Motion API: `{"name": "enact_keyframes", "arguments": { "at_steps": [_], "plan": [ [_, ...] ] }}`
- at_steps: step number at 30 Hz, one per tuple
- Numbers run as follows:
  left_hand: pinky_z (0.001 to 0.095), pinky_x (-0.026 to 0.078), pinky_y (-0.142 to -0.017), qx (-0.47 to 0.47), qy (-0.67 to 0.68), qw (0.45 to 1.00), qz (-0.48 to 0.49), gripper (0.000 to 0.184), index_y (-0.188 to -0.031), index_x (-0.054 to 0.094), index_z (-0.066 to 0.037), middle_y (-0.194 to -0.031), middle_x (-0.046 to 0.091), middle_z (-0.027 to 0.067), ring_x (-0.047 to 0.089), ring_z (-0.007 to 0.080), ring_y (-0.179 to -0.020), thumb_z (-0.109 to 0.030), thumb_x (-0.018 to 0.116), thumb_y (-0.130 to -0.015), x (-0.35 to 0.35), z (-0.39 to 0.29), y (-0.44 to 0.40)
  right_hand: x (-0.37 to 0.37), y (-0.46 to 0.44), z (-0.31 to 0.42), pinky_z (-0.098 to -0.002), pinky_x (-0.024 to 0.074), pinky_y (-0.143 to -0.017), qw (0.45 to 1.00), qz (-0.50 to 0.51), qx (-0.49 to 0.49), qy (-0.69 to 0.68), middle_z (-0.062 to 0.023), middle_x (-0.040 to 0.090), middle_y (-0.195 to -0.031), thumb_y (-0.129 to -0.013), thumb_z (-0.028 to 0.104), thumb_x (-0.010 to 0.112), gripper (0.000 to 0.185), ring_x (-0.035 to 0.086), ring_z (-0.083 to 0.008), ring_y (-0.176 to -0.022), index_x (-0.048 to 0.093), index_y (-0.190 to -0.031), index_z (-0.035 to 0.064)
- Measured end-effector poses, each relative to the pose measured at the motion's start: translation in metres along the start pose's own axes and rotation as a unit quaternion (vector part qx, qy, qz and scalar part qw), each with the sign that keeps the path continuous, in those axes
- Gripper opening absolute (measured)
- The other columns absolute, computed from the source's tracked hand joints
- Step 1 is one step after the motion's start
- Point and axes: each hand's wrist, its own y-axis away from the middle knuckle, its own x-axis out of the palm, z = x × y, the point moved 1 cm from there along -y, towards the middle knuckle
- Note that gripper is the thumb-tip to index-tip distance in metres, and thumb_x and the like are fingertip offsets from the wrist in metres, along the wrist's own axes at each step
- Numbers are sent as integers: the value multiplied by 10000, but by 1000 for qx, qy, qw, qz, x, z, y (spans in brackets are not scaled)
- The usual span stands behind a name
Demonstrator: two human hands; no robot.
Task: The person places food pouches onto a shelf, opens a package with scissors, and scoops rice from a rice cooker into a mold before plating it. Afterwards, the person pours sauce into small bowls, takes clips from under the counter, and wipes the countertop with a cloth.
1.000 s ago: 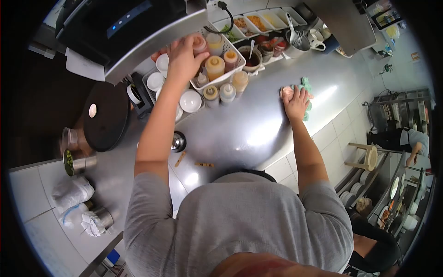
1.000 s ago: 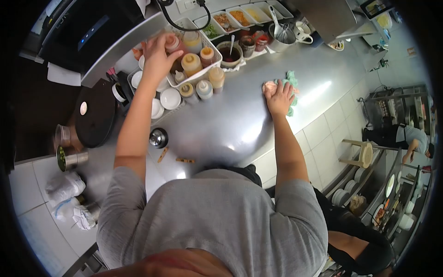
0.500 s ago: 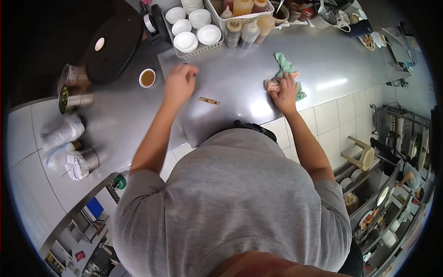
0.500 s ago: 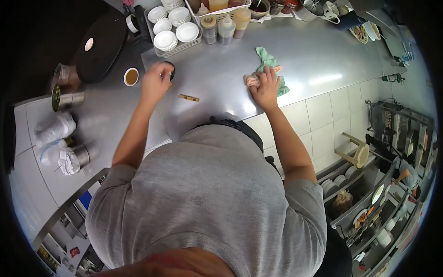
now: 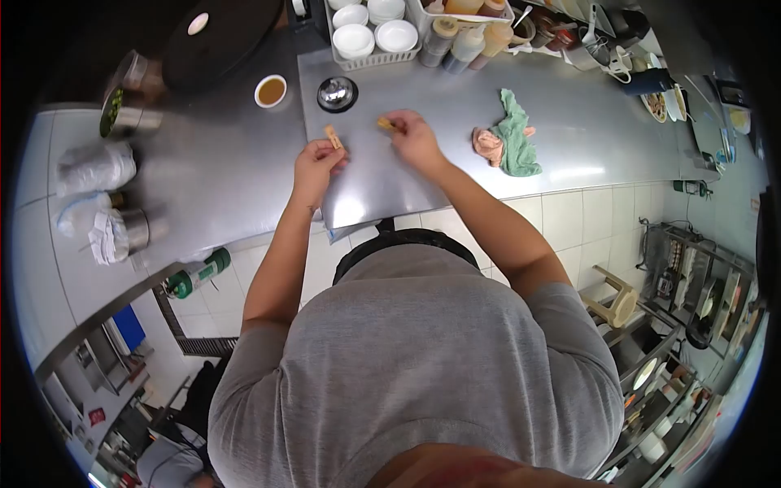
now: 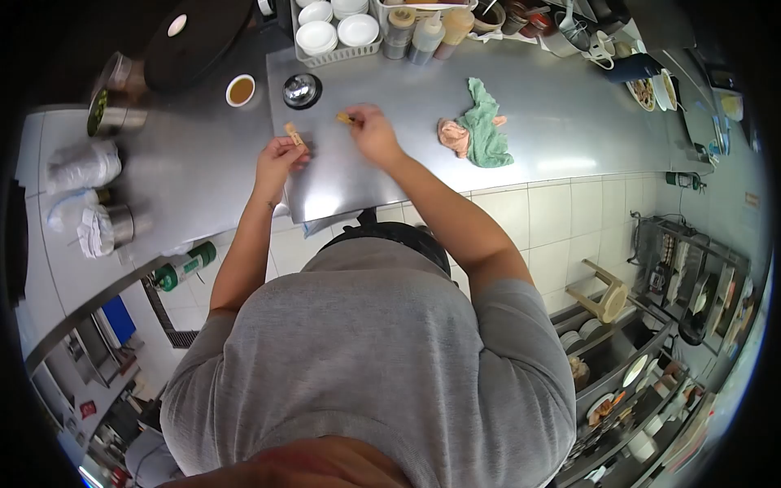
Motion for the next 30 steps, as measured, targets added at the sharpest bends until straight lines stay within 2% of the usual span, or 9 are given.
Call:
{"name": "enact_keyframes", "arguments": {
  "at_steps": [4, 12, 15, 17, 18, 20, 22, 25, 30],
  "plan": [
    [350, 557, -708, -203, 144, 963, 101, 243, -1029, 569, 32, -923, 656, 148, 667, 241, -806, -108, 652, -849, 54, -24, 57, -34, 73, 20, -222, 420, -655, 987, 113, 47, -105, 30, 511, -766, -735, -18, 621, 209, 499, -76, -732, 549, -915, 59],
    [327, 561, -788, -422, 187, 838, 292, 253, -1086, 588, 17, -1060, 650, 139, 659, 239, -937, -94, 643, -864, 170, 91, 137, -111, 213, -34, -358, 502, -681, 969, 165, 121, 138, -162, 655, -794, -772, 203, 703, 241, 641, -259, -723, 609, -896, 19],
    [326, 542, -828, -373, 51, 872, 312, 372, -1147, 584, 23, -1040, 663, 118, 656, 231, -947, -185, 687, -855, 199, 141, 147, -129, 256, -102, -338, 498, -650, 965, 149, 159, 146, -132, 679, -775, -837, 252, 657, 248, 638, -219, -696, 621, -886, 12],
    [451, 401, -1008, -52, -401, 879, 252, 530, -1252, 519, 23, -1228, 554, 203, 508, 297, -1185, -215, 691, -811, 212, 138, 147, -144, 274, -129, -326, 484, -599, 959, 128, 242, 71, -77, 681, -752, -862, 241, 650, 224, 592, -166, -630, 622, -875, 19],
    [489, 336, -1058, 184, -618, 748, 161, 554, -1277, 497, 21, -1296, 498, 236, 431, 317, -1268, -210, 671, -805, 214, 139, 147, -150, 281, -131, -295, 442, -507, 950, 115, 287, 50, -48, 675, -715, -872, 244, 643, 218, 541, -129, -537, 620, -850, 29],
    [522, 336, -1035, 316, -621, 708, 114, 453, -1259, 519, -33, -1291, 495, 245, 422, 378, -1254, -190, 573, -837, 199, 159, 111, -150, 291, -150, -280, 424, -476, 943, 116, 312, 8, -45, 670, -707, -873, 240, 641, 214, 520, -116, -507, 618, -843, 29],
    [510, 423, -929, 119, -598, 781, 136, 359, -1153, 578, -20, -1129, 588, 254, 543, 410, -1091, -193, 578, -838, 196, 150, 86, -147, 294, -164, -289, 445, -467, 942, 120, 311, -31, -53, 655, -667, -859, 221, 638, 220, 563, -127, -502, 613, -833, 4],
    [501, 461, -838, 244, -612, 748, 79, 283, -1042, 612, -2, -963, 630, 256, 600, 426, -931, -196, 578, -838, 201, 144, 82, -131, 282, -167, -286, 450, -465, 943, 120, 309, -40, -67, 642, -649, -856, 196, 644, 206, 540, -133, -479, 607, -812, -2],
    [472, 463, -872, 77, -626, 768, 114, 308, -1039, 627, -11, -1021, 632, 241, 595, 405, -986, -235, 603, -828, 192, 136, 86, -109, 260, -156, -297, 449, -465, 933, 160, 315, -71, -64, 587, -606, -870, 200, 659, 231, 522, -140, -479, 593, -789, -5]
  ]
}}
